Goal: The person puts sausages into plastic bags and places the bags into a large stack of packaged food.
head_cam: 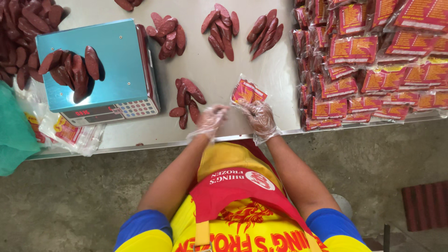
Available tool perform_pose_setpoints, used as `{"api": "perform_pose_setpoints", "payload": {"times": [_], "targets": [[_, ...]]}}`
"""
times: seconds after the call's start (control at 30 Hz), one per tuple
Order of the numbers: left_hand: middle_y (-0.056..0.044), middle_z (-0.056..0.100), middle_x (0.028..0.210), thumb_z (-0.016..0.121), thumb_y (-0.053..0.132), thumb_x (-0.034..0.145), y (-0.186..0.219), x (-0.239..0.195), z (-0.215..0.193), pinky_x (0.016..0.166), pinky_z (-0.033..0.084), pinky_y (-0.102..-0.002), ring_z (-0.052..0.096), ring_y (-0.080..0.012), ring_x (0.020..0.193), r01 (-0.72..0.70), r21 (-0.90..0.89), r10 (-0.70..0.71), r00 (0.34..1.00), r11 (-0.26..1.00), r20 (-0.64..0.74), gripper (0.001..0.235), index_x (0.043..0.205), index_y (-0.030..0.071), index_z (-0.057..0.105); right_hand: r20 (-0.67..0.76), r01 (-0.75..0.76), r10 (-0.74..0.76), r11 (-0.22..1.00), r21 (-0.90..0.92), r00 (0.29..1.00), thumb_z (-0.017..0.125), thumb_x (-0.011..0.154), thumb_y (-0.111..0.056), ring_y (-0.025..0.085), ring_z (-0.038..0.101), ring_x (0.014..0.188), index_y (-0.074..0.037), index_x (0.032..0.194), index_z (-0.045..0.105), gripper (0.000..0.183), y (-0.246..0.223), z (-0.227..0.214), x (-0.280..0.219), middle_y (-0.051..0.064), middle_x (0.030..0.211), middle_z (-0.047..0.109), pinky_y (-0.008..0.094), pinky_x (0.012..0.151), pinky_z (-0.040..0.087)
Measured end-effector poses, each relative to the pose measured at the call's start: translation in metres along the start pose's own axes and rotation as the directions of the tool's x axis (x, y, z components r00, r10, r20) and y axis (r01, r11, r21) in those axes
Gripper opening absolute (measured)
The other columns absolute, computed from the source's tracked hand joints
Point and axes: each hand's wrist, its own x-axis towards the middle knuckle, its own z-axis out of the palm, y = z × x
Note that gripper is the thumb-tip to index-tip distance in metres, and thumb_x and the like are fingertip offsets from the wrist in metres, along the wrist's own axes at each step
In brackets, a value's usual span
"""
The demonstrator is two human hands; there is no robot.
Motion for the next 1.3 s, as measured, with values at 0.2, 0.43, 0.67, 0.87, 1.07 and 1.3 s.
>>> {"api": "perform_pose_setpoints", "payload": {"times": [0.2, 0.43, 0.67, 0.87, 1.07, 1.3], "targets": [[-0.009, 0.077, 0.095, 0.069, 0.038, 0.094, 0.051, -0.040, -0.108, 0.082, 0.058, -0.043, 0.074, -0.0286, 0.090, 0.012, 0.618, 0.199, 0.942, 0.786, -0.272, 0.023, 0.101, 0.019, 0.077, -0.103, 0.087, -0.087, 0.996, -0.003, 0.991, 0.062, 0.074, 0.007, 0.031, 0.067, 0.096, -0.016, 0.136, 0.067, 0.065, -0.004, 0.003, -0.004, 0.015, 0.111, 0.071, 0.042, 0.089, 0.055], [-0.021, 0.072, 0.109, 0.075, 0.050, 0.083, 0.072, -0.061, -0.080, 0.089, 0.056, -0.048, 0.069, -0.0392, 0.104, 0.106, 0.783, 0.147, 0.958, 0.613, -0.245, 0.054, 0.112, 0.005, 0.068, -0.142, -0.029, 0.046, 0.992, 0.122, 0.989, 0.059, 0.079, 0.009, 0.031, 0.065, 0.115, -0.012, 0.145, 0.059, 0.070, 0.004, 0.013, -0.003, 0.016, 0.131, 0.060, 0.039, 0.103, 0.055], [-0.025, 0.069, 0.116, 0.060, 0.058, 0.103, 0.044, -0.064, -0.055, 0.097, 0.054, -0.049, 0.067, -0.0422, 0.110, 0.183, 0.702, -0.069, 0.980, 0.688, -0.187, 0.054, 0.115, 0.006, 0.070, -0.186, 0.116, -0.116, 0.993, -0.014, 0.976, 0.055, 0.072, 0.012, 0.037, 0.059, 0.128, -0.007, 0.147, 0.055, 0.077, 0.004, 0.008, -0.002, 0.018, 0.144, 0.059, 0.042, 0.114, 0.048], [-0.022, 0.070, 0.108, 0.064, 0.043, 0.096, -0.013, -0.052, -0.021, 0.083, 0.053, -0.051, 0.067, -0.0408, 0.098, -0.215, 0.625, 0.236, 0.970, 0.751, 0.050, 0.040, 0.123, 0.013, 0.065, -0.224, 0.115, -0.104, 0.993, 0.036, 0.969, 0.053, 0.074, 0.013, 0.037, 0.062, 0.127, -0.007, 0.146, 0.056, 0.075, 0.001, 0.008, -0.002, 0.020, 0.141, 0.061, 0.041, 0.110, 0.051], [-0.011, 0.068, 0.097, 0.049, 0.024, 0.108, -0.045, -0.008, 0.024, 0.072, 0.057, -0.030, 0.066, -0.0137, 0.078, 0.011, -0.123, 0.029, 0.946, 0.992, 0.322, 0.034, 0.133, 0.003, 0.054, -0.177, 0.077, -0.055, 0.990, 0.120, 0.983, 0.053, 0.075, 0.014, 0.036, 0.062, 0.124, -0.008, 0.145, 0.057, 0.073, 0.004, 0.004, 0.000, 0.019, 0.141, 0.062, 0.040, 0.102, 0.054], [-0.010, 0.072, 0.097, 0.060, 0.015, 0.098, -0.054, 0.025, 0.044, 0.068, 0.062, -0.034, 0.070, -0.0161, 0.074, 0.147, -0.313, -0.026, 0.932, 0.938, 0.362, 0.032, 0.124, -0.002, 0.052, -0.160, -0.261, 0.237, 0.954, -0.145, 0.958, 0.064, 0.077, 0.005, 0.041, 0.060, 0.108, -0.012, 0.149, 0.052, 0.075, -0.017, 0.007, -0.033, 0.023, 0.124, 0.061, 0.048, 0.094, 0.050]]}}
